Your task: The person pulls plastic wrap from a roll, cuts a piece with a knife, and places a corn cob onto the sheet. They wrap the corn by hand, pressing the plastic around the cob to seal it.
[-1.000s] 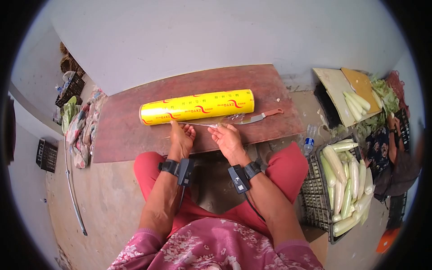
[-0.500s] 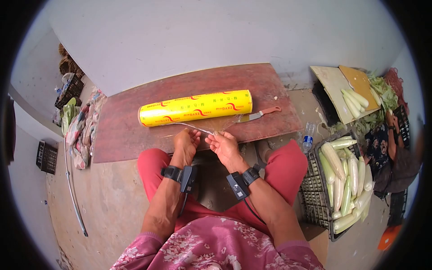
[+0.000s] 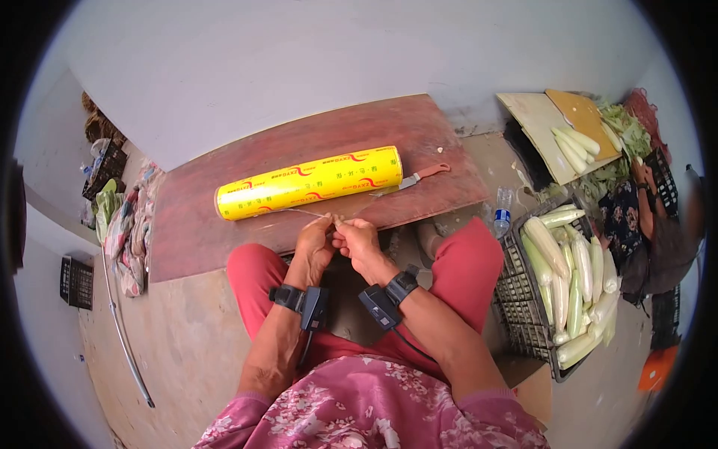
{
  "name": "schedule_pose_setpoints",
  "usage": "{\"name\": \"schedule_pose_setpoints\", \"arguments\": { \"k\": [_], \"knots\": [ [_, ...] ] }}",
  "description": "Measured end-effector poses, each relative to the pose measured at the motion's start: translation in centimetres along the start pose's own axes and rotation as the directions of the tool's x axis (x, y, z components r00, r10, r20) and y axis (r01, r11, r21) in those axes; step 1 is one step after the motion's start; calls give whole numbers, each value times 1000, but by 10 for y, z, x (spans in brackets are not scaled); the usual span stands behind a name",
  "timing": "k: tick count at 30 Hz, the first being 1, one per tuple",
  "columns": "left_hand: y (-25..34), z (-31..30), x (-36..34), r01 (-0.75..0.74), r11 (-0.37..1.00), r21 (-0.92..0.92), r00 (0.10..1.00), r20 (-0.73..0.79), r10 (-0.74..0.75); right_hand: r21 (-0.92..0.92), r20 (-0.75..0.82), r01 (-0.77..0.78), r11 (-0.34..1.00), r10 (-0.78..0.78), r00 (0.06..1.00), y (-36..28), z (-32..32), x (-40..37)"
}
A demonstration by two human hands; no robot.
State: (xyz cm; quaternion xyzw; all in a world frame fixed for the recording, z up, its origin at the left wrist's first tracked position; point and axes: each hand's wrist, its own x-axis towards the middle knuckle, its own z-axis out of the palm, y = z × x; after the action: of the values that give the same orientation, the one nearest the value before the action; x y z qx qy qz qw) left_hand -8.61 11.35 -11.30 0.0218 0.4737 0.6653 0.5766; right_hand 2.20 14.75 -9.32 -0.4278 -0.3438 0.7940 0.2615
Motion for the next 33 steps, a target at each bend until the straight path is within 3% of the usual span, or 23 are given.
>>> {"name": "schedule_pose_setpoints", "arguments": {
  "k": [5,8,13,16,19,22,28,31,33],
  "knots": [
    [3,7,-13,-16,996,-89,1000,-19,14,9,-33,39,999,-39,999,-6,-6,2],
    [4,8,-13,-14,993,-121,1000,-23,11,164,45,58,985,-66,997,-8,-21,11],
    [10,12,-14,9,990,-143,1000,-12,-11,519,6,-31,854,33,999,-15,-36,32],
    [17,15,-13,16,984,-179,1000,9,-15,630,8,-75,773,91,996,-26,-37,40],
    [25,18,-11,22,978,-207,999,36,-15,713,29,-54,699,47,998,-32,-37,42],
    [27,21,-10,0,982,-187,999,39,7,722,46,-24,692,-14,999,-34,-39,50],
    [23,19,-8,-47,984,-171,999,-4,47,615,-115,115,780,-56,992,-32,-55,52],
    [24,22,-10,-66,978,-197,998,4,68,432,-248,312,846,-221,943,-38,-58,49],
    [26,24,-13,-66,976,-207,997,17,71,446,-265,327,833,-226,937,-47,-55,49]
  ]
}}
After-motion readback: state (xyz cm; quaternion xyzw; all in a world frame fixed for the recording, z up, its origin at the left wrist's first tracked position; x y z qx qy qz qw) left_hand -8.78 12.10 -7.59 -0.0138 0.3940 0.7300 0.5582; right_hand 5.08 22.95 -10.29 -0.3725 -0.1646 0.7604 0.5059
